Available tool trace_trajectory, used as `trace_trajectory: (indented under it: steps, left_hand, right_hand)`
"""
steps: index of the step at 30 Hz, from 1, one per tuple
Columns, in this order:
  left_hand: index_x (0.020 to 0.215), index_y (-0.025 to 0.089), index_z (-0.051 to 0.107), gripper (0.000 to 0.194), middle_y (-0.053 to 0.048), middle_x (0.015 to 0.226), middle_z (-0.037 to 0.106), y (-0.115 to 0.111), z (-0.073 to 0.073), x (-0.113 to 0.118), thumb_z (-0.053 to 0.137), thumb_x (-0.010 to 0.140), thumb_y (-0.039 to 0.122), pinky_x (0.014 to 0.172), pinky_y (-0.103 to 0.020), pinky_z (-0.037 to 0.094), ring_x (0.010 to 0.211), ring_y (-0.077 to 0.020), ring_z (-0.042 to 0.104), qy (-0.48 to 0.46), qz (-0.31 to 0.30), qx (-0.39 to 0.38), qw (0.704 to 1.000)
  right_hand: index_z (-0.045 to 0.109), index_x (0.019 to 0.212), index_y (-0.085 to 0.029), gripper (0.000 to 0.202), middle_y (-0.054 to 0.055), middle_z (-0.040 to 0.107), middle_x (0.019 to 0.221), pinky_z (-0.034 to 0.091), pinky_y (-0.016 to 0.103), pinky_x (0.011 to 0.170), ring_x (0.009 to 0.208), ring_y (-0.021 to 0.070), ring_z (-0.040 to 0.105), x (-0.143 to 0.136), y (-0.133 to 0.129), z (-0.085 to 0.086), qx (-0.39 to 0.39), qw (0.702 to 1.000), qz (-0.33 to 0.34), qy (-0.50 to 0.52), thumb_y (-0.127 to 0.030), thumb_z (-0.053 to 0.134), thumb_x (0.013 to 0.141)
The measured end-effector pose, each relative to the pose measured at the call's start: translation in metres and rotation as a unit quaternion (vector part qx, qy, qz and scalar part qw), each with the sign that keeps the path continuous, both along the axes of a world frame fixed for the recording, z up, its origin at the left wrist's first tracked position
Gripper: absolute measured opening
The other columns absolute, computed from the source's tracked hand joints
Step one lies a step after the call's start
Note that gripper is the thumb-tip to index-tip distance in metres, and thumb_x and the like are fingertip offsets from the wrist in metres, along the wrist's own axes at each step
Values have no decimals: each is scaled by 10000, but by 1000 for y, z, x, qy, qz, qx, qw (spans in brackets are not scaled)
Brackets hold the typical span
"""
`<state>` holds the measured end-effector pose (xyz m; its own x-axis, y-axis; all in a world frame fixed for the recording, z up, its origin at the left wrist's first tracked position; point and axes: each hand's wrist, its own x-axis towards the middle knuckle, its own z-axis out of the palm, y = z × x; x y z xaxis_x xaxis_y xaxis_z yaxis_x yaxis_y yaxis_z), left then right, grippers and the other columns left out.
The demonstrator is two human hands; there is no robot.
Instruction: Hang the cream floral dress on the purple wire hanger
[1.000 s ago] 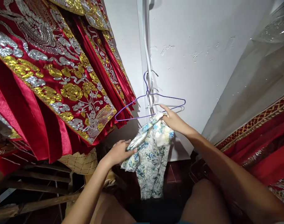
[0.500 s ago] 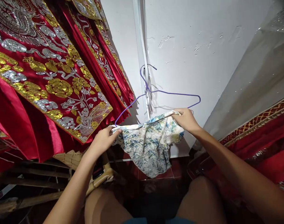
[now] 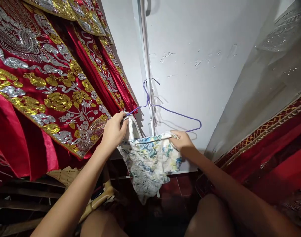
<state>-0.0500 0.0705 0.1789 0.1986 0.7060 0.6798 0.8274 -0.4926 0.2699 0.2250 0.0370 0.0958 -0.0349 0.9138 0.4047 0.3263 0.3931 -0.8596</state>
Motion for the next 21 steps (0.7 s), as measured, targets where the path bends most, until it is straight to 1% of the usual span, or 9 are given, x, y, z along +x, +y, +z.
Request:
trace_trajectory:
  steps: [2, 4, 6, 9, 11, 13, 16, 19, 21]
  left_hand:
    - [1070, 204, 631, 253, -97, 982, 693, 8, 2, 3, 425, 955, 294, 803, -325, 407, 899, -273, 624, 35, 21, -16, 999]
    - [1047, 211, 629, 257, -70, 858, 681, 13, 2, 2, 399, 968, 296, 749, -311, 385, 779, -251, 610, 66, 24, -48, 996]
    - [1019, 217, 618, 252, -34, 742, 633, 14, 1, -1, 389, 975, 312, 686, -290, 356, 664, -219, 566, 80, 7, -74, 994]
    - [948, 214, 593, 238, -3, 665, 567, 11, 2, -5, 386, 978, 328, 626, -274, 320, 590, -186, 502, 79, -23, -86, 993]
    - [886, 207, 570, 241, -3, 672, 561, 7, 4, -5, 384, 981, 328, 623, -272, 321, 599, -177, 493, 78, -43, -88, 992]
    - [879, 202, 562, 244, -16, 734, 597, 4, 6, -7, 385, 984, 333, 645, -272, 344, 652, -180, 526, 64, -59, -84, 993]
    - [1057, 211, 572, 212, -40, 917, 660, 4, 6, -16, 429, 970, 341, 706, -275, 390, 784, -196, 592, -15, -42, -54, 998]
    - [1112, 206, 549, 256, -50, 968, 650, 11, 2, -27, 502, 933, 383, 719, -275, 414, 827, -199, 598, -116, -4, -27, 993]
    - [970, 196, 563, 242, -26, 837, 617, 17, -1, -29, 514, 921, 429, 667, -267, 401, 748, -187, 567, -147, 4, -48, 988]
  right_hand:
    - [638, 702, -184, 139, -26, 509, 615, 326, 245, 543, 596, 132, 442, -1, -7, 2, 7, 1000, 3, -9, -219, 514, 751]
    - [717, 1055, -209, 387, -30, 574, 657, 352, 250, 550, 583, 138, 473, 6, -14, 6, 23, 999, -35, -10, -176, 519, 724]
    - [524, 1423, -232, 737, -37, 598, 669, 367, 256, 535, 549, 143, 485, 19, -17, 13, 58, 993, -106, 11, -149, 541, 691]
    - [239, 1587, -185, 973, 0, 652, 731, 409, 272, 544, 588, 175, 552, 46, -8, 26, 101, 975, -195, 17, -160, 595, 681]
    - [399, 1524, -154, 862, 41, 685, 782, 412, 281, 543, 619, 192, 576, 65, 4, 37, 83, 971, -223, -27, -188, 603, 687]
    - [685, 1241, -135, 552, 62, 701, 787, 394, 281, 532, 625, 197, 577, 81, 12, 50, 38, 972, -217, -82, -218, 593, 704]
    - [765, 807, -149, 199, 52, 695, 708, 394, 281, 531, 617, 203, 586, 97, 7, 71, -65, 986, -107, -113, -291, 662, 713]
    - [735, 715, -165, 287, 59, 698, 685, 444, 302, 539, 595, 214, 616, 101, -14, 86, -186, 980, 60, -45, -449, 766, 692]
    - [740, 776, -166, 419, 80, 712, 737, 500, 342, 576, 634, 236, 659, 96, -26, 88, -169, 981, 88, 38, -583, 698, 771]
